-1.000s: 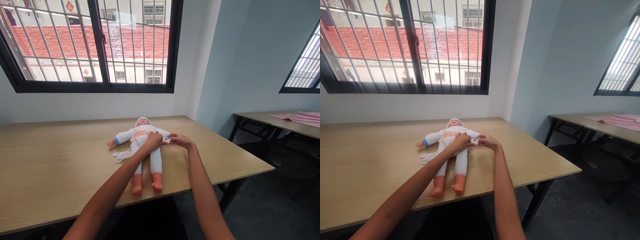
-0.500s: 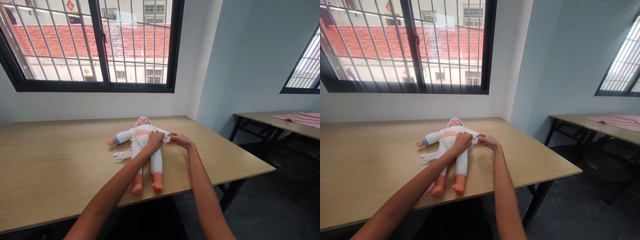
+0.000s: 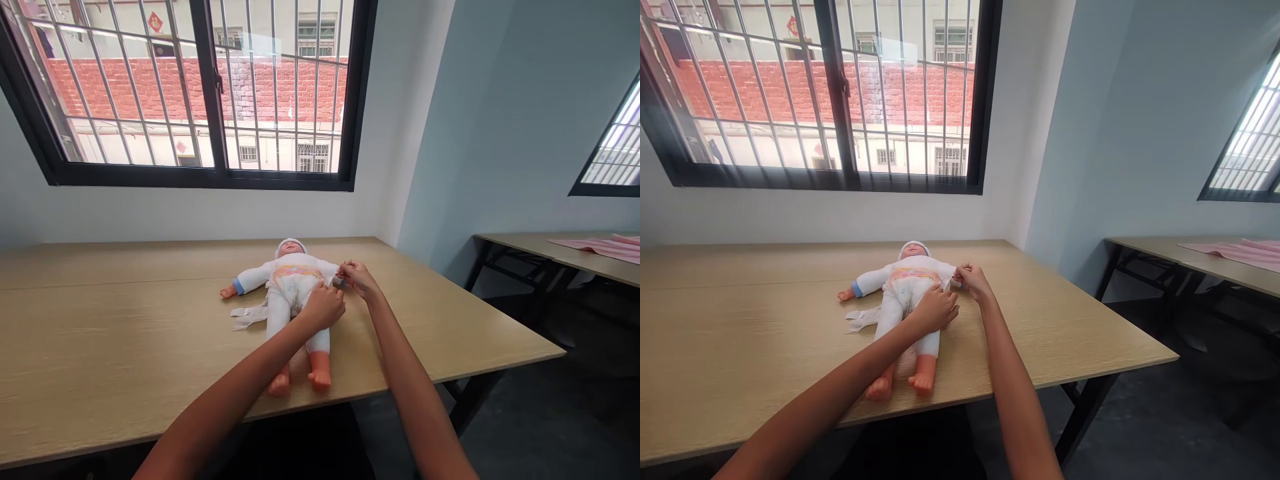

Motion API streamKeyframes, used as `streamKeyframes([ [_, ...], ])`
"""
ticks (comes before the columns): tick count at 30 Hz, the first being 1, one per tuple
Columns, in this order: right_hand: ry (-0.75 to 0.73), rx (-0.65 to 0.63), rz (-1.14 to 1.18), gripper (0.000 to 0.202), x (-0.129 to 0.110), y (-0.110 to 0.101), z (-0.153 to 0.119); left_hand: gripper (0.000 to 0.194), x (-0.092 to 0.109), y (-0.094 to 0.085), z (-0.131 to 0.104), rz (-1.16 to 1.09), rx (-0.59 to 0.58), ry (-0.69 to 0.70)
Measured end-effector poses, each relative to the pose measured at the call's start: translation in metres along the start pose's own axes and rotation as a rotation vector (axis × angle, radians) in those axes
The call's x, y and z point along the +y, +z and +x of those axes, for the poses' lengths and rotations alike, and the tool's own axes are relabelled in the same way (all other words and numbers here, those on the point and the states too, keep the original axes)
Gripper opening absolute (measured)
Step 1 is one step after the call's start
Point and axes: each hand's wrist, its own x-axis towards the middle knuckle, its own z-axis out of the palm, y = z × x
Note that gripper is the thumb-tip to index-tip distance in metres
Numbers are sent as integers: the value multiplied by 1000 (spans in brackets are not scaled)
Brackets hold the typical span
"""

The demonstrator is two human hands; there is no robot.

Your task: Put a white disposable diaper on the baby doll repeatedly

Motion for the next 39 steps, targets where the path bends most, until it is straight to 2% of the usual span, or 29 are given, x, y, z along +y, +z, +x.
streamKeyframes([
  [2,-13,7,-26,28,-5,6,2,31,1,-1,0,-3,23,-23],
  [6,-80,-28,-118,29,-13,18,5,30,3,-4,-1,22,141,-74],
  [10,-89,-70,-99,26,-12,18,2,39,0,-3,-3,1,205,-112],
  [12,-86,-88,-61,26,-10,17,-1,40,-1,0,-4,-24,174,-103],
  [16,-108,-106,3,27,-5,19,-3,40,-2,4,-2,-25,23,-76],
  [19,-128,-70,2,26,-1,21,-1,42,-2,5,0,-8,-29,-65],
  [24,-160,38,-52,25,3,21,4,42,-2,3,2,16,-24,-36],
  [30,-185,95,-64,27,5,18,7,44,-3,0,1,25,-25,14],
  [34,-200,84,-96,30,5,21,6,44,-5,0,1,-7,-14,18],
  [39,-233,7,-136,27,8,30,4,36,-2,1,3,-28,96,-33],
])
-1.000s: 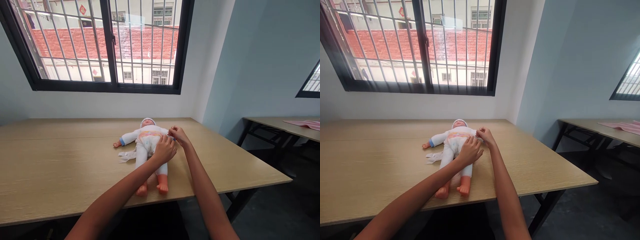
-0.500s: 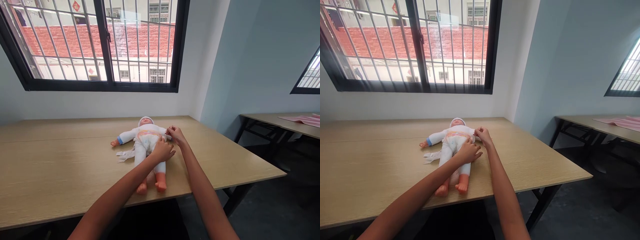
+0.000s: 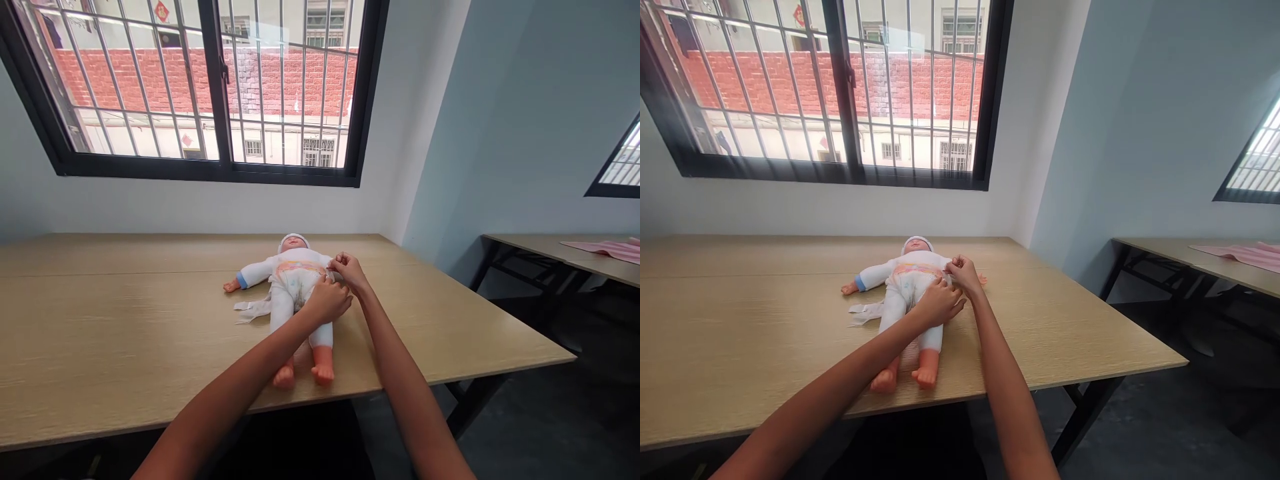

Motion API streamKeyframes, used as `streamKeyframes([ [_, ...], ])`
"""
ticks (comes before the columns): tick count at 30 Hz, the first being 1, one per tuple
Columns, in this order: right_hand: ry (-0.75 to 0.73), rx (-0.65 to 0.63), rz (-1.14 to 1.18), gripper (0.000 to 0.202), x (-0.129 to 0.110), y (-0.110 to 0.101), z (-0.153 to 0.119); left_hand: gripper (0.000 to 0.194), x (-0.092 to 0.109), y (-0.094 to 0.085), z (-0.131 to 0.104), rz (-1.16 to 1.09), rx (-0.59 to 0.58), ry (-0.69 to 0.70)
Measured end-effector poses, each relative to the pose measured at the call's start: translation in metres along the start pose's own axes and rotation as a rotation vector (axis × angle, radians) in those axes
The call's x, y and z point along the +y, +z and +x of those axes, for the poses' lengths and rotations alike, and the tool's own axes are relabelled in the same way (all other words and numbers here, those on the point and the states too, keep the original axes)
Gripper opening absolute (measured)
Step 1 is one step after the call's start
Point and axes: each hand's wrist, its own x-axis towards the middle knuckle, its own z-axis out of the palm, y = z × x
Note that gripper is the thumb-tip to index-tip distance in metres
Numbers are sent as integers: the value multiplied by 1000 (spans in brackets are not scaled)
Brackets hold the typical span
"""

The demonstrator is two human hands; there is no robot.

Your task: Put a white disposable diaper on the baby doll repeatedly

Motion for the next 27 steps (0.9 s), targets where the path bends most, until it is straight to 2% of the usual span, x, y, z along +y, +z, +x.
streamKeyframes([
  [4,-13,-48,-25,28,2,7,-1,33,4,2,0,2,34,7],
  [11,-35,-176,-71,27,7,12,-1,36,6,3,-3,-49,3,27],
  [14,-24,-167,-98,24,9,16,-3,36,7,2,-4,-70,-5,10],
  [19,38,-165,-10,27,0,21,-7,34,5,2,-2,-49,26,5],
  [21,61,-139,76,34,-4,19,-7,37,4,2,-2,-28,49,-40],
  [24,74,-30,226,40,-6,9,-3,46,3,2,-4,9,81,-201],
  [27,63,100,228,37,-2,-1,0,48,3,2,-8,37,83,-303],
])
